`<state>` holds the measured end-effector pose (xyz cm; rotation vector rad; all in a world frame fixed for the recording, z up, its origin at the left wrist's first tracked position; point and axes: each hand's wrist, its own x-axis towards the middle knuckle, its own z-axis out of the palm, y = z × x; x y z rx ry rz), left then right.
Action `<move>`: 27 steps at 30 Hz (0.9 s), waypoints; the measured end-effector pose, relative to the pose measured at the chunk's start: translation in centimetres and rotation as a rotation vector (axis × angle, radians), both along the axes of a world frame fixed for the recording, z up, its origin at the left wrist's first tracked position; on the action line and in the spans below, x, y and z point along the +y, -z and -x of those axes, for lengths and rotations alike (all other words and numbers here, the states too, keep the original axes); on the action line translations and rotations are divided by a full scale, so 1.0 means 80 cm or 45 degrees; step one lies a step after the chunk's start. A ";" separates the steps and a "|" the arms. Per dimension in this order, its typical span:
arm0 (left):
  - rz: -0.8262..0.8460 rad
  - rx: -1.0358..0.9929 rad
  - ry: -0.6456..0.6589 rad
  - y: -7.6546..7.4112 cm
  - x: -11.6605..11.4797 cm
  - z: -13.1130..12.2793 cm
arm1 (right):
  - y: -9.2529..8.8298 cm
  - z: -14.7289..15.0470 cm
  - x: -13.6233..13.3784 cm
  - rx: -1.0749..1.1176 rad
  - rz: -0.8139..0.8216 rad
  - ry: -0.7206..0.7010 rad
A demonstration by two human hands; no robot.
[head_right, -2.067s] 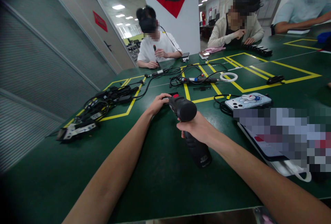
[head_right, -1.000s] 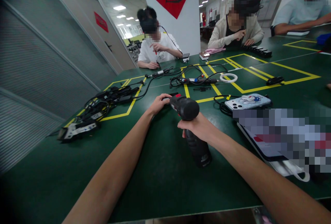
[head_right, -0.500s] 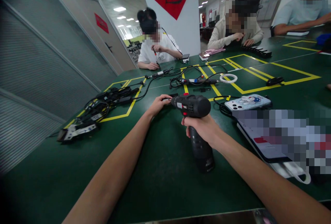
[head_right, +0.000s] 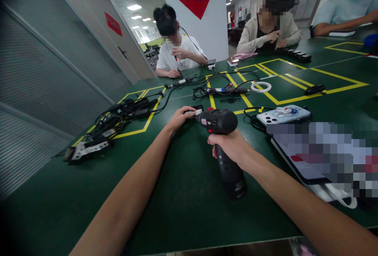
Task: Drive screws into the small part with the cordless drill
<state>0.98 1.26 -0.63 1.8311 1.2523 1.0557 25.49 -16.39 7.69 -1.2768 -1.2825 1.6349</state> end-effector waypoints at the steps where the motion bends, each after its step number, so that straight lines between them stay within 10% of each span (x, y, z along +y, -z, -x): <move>1: -0.002 0.003 -0.001 0.000 0.000 0.000 | 0.000 0.001 0.000 0.000 0.001 0.008; 27: -0.026 0.043 0.010 0.001 0.002 0.001 | 0.005 0.002 0.000 0.015 0.001 0.017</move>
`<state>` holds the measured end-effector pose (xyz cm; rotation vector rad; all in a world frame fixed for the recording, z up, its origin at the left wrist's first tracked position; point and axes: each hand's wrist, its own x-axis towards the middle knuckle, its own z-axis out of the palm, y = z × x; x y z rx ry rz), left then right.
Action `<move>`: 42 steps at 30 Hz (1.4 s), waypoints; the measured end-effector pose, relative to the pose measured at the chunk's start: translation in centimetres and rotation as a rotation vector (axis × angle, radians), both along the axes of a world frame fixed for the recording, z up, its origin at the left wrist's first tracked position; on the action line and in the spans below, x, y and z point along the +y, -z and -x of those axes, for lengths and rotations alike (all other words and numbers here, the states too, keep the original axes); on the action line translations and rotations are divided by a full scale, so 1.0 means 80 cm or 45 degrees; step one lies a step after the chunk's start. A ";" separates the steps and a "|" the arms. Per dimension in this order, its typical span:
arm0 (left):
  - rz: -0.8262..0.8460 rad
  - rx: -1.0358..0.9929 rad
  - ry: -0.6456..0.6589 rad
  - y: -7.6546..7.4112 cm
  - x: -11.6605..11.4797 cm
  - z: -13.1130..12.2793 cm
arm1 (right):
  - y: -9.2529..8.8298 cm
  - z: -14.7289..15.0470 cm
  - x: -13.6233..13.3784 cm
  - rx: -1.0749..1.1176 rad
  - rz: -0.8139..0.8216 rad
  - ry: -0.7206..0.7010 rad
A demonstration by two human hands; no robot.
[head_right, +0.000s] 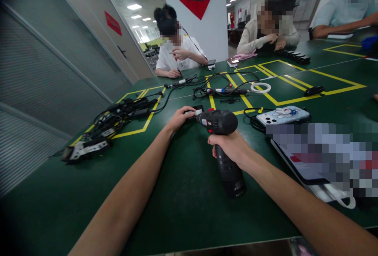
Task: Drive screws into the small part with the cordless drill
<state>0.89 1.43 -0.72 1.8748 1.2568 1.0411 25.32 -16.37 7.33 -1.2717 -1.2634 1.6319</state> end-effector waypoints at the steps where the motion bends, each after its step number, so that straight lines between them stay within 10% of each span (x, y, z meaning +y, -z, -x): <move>1: -0.005 0.003 0.003 0.000 0.000 0.000 | 0.001 0.000 0.000 -0.002 -0.004 -0.001; 42: -0.014 0.042 -0.030 -0.001 -0.001 -0.001 | 0.000 0.006 -0.002 -0.134 -0.140 -0.043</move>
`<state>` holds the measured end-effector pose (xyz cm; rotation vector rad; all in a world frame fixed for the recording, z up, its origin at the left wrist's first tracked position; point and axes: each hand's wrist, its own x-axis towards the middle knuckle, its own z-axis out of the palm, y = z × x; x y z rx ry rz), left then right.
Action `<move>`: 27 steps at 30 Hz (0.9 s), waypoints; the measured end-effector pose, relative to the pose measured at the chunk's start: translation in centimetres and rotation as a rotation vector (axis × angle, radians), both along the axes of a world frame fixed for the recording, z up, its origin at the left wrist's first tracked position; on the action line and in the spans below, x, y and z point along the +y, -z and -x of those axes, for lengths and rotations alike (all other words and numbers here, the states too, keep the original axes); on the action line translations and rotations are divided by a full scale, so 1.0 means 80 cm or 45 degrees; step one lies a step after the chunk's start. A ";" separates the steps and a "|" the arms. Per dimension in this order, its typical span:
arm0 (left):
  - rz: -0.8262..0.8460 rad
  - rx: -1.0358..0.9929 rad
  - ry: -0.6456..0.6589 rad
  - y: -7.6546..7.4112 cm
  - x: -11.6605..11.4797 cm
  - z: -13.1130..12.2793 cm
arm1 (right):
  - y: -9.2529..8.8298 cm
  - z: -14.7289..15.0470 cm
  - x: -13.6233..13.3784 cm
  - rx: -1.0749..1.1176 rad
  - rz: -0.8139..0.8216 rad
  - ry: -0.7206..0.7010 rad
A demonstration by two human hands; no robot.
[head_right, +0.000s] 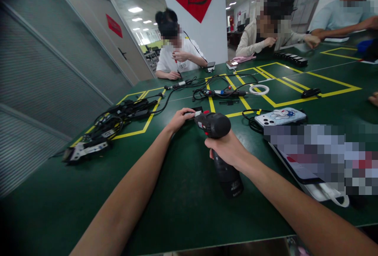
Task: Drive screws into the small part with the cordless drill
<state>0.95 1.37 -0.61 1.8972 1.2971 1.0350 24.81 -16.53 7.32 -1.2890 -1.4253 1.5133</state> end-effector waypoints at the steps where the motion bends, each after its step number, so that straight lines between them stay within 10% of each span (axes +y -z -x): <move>1: 0.002 0.003 -0.004 0.000 0.000 0.000 | 0.000 0.000 0.000 0.005 -0.009 -0.005; 27: -0.007 -0.006 0.005 -0.002 -0.001 -0.001 | -0.001 0.001 -0.001 0.016 0.007 0.006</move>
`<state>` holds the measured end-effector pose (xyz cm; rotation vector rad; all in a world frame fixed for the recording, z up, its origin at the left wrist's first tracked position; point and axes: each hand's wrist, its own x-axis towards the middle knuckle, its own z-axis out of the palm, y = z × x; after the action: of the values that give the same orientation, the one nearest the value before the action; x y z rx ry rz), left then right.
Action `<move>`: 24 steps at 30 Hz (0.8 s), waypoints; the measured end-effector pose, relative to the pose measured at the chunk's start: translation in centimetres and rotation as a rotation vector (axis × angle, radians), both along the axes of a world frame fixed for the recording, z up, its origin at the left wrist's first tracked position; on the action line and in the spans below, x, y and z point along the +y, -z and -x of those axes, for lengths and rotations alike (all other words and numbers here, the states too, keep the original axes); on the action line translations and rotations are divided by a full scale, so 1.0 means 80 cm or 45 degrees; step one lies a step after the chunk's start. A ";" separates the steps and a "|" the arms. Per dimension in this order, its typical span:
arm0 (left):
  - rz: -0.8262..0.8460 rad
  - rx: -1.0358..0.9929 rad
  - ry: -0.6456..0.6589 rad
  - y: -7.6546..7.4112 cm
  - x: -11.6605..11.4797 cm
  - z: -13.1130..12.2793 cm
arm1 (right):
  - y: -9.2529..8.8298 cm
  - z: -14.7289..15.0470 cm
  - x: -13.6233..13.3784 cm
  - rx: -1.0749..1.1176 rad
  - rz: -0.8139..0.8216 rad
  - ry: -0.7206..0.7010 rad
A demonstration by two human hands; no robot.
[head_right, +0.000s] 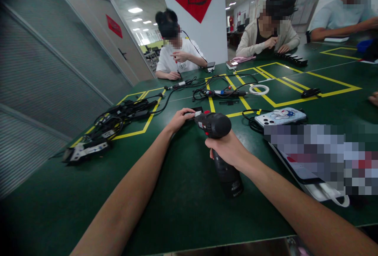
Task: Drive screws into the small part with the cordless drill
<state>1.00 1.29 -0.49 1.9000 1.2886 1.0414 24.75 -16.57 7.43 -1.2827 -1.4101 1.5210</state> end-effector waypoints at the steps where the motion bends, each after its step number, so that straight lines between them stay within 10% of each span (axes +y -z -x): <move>1: 0.010 0.003 -0.005 0.000 0.000 0.000 | 0.001 0.000 0.000 0.007 -0.003 0.003; 24: 0.021 -0.008 0.009 0.001 0.001 0.001 | 0.002 -0.003 0.001 0.000 0.011 -0.011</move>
<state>0.88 1.37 -0.55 1.8865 1.2821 1.0296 24.96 -16.47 7.29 -1.2831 -1.4123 1.5343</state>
